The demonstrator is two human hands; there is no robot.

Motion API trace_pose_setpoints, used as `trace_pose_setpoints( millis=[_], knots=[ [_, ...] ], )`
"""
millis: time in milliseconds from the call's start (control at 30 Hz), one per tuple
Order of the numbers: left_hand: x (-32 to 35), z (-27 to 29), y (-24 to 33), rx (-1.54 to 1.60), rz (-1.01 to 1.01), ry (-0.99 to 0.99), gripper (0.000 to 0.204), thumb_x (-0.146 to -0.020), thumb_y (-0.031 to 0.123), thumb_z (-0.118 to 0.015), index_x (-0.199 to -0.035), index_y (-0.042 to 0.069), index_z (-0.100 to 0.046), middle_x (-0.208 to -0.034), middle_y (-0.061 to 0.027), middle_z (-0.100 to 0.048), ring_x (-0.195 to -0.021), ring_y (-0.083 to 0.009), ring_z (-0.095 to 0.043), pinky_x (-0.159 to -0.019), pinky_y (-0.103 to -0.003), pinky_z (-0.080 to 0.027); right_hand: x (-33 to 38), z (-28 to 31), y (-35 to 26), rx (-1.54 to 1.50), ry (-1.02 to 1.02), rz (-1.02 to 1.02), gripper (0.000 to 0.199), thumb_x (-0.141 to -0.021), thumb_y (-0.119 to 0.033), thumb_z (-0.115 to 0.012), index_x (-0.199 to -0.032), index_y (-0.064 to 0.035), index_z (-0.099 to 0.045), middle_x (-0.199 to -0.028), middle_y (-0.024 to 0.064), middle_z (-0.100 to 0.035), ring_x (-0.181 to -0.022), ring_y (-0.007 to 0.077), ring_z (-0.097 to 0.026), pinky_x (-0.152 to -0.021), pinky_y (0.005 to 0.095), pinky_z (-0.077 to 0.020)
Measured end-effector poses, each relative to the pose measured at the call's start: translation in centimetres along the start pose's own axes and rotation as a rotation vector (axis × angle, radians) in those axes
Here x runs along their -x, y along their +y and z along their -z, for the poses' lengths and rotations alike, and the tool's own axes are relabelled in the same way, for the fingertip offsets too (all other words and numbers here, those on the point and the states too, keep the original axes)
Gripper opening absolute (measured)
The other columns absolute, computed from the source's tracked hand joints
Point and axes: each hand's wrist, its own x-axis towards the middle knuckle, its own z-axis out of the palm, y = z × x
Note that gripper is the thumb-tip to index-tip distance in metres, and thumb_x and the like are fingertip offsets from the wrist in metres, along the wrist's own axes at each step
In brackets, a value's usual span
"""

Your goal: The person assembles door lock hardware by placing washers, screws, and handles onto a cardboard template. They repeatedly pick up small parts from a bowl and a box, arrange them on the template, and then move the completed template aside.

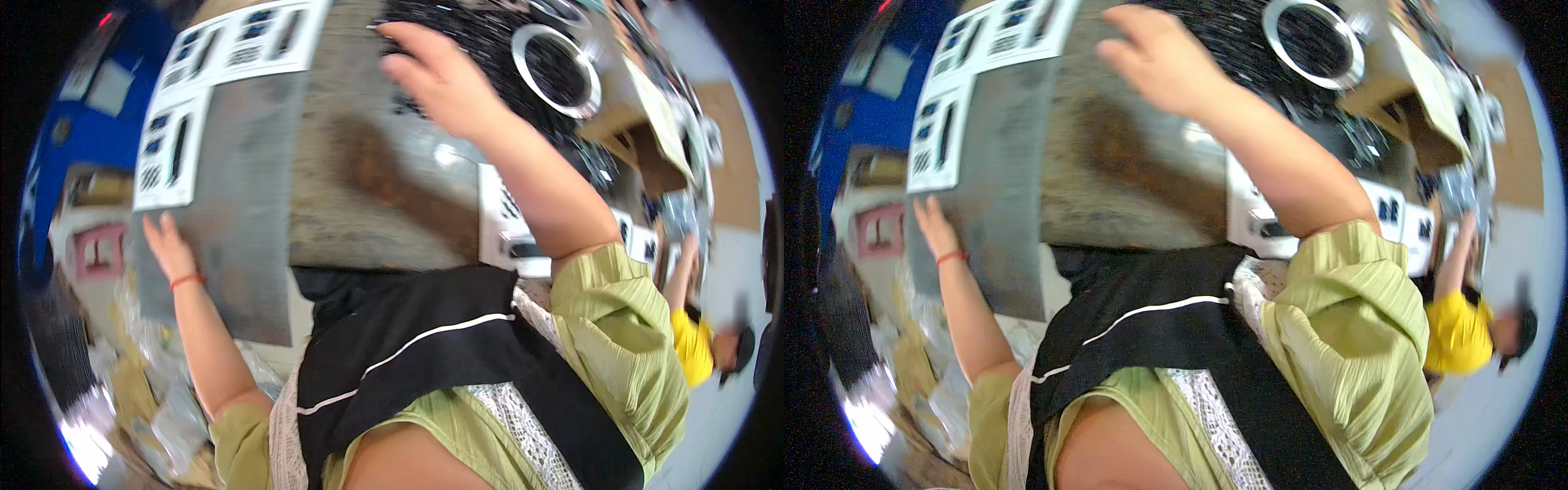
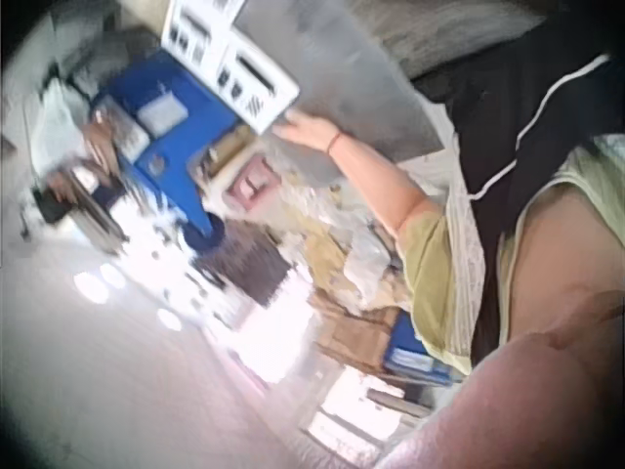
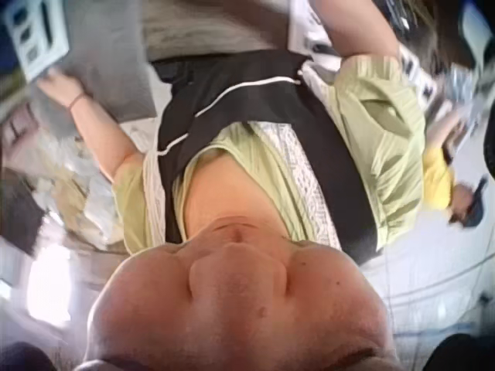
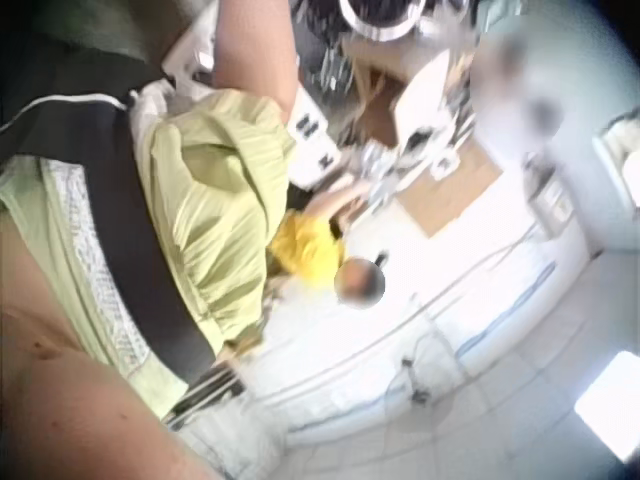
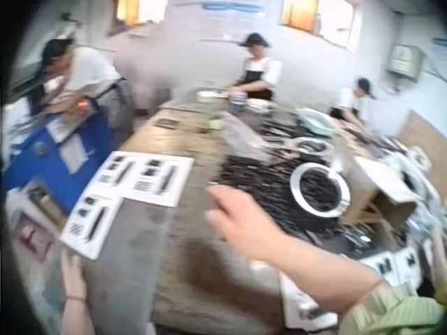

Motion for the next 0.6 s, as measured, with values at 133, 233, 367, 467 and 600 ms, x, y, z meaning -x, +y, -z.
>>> trace_pose_setpoints(
  millis=[133, 233, 367, 467, 600],
  knots=[
    [11.5, -7.2, 11.8, 0.301, -0.179, -0.423, 0.060, -0.105, 0.030, -0.040, -0.152, -0.003, -0.024, -0.156, -0.0199, -0.030, -0.143, -0.0284, -0.032, -0.115, -0.041, -0.028, 16.9, 14.3, 2.9, 0.047, 0.280, -0.538, 0.043, -0.098, -0.026, -0.055, -0.131, 0.0012, -0.055, -0.115, 0.0160, -0.067, -0.106, 0.0210, -0.063, -0.092, 0.0320, -0.0475],
    [18.8, -13.7, 16.6, 0.360, -0.278, -0.843, 0.064, -0.103, 0.033, -0.045, -0.152, -0.001, -0.023, -0.158, -0.0217, -0.022, -0.146, -0.0304, -0.024, -0.117, -0.041, -0.024, 29.7, 16.7, 3.7, 0.257, 0.383, -0.918, 0.045, -0.099, -0.025, -0.051, -0.136, 0.0013, -0.052, -0.130, 0.0205, -0.061, -0.121, 0.0292, -0.058, -0.103, 0.0355, -0.0436],
    [29.5, -19.7, 18.9, 0.368, -0.320, -1.262, 0.070, -0.100, 0.035, -0.051, -0.153, 0.002, -0.021, -0.160, -0.0250, -0.014, -0.149, -0.0327, -0.015, -0.119, -0.041, -0.020, 37.3, 12.2, 2.7, 0.287, 0.358, -1.046, 0.048, -0.096, -0.021, -0.052, -0.137, 0.0047, -0.048, -0.131, 0.0270, -0.056, -0.123, 0.0379, -0.054, -0.106, 0.0425, -0.0401],
    [33.4, -20.9, 20.2, 0.334, -0.211, -1.290, 0.069, -0.099, 0.031, -0.051, -0.153, 0.000, -0.021, -0.158, -0.0271, -0.016, -0.148, -0.0335, -0.017, -0.118, -0.039, -0.020, 37.9, 9.8, 2.2, 0.308, 0.411, -0.914, 0.050, -0.092, -0.017, -0.056, -0.136, 0.0035, -0.048, -0.131, 0.0285, -0.054, -0.124, 0.0409, -0.051, -0.107, 0.0454, -0.0378],
    [35.0, -20.3, 23.5, 0.844, 0.471, -1.281, 0.065, -0.096, 0.020, -0.047, -0.151, -0.003, -0.022, -0.157, -0.0255, -0.022, -0.145, -0.0341, -0.026, -0.117, -0.038, -0.023, 37.6, 8.5, 3.0, -0.073, 0.638, -0.948, 0.049, -0.089, -0.014, -0.056, -0.135, 0.0016, -0.050, -0.129, 0.0235, -0.055, -0.122, 0.0337, -0.051, -0.104, 0.0405, -0.0394]
  ],
)
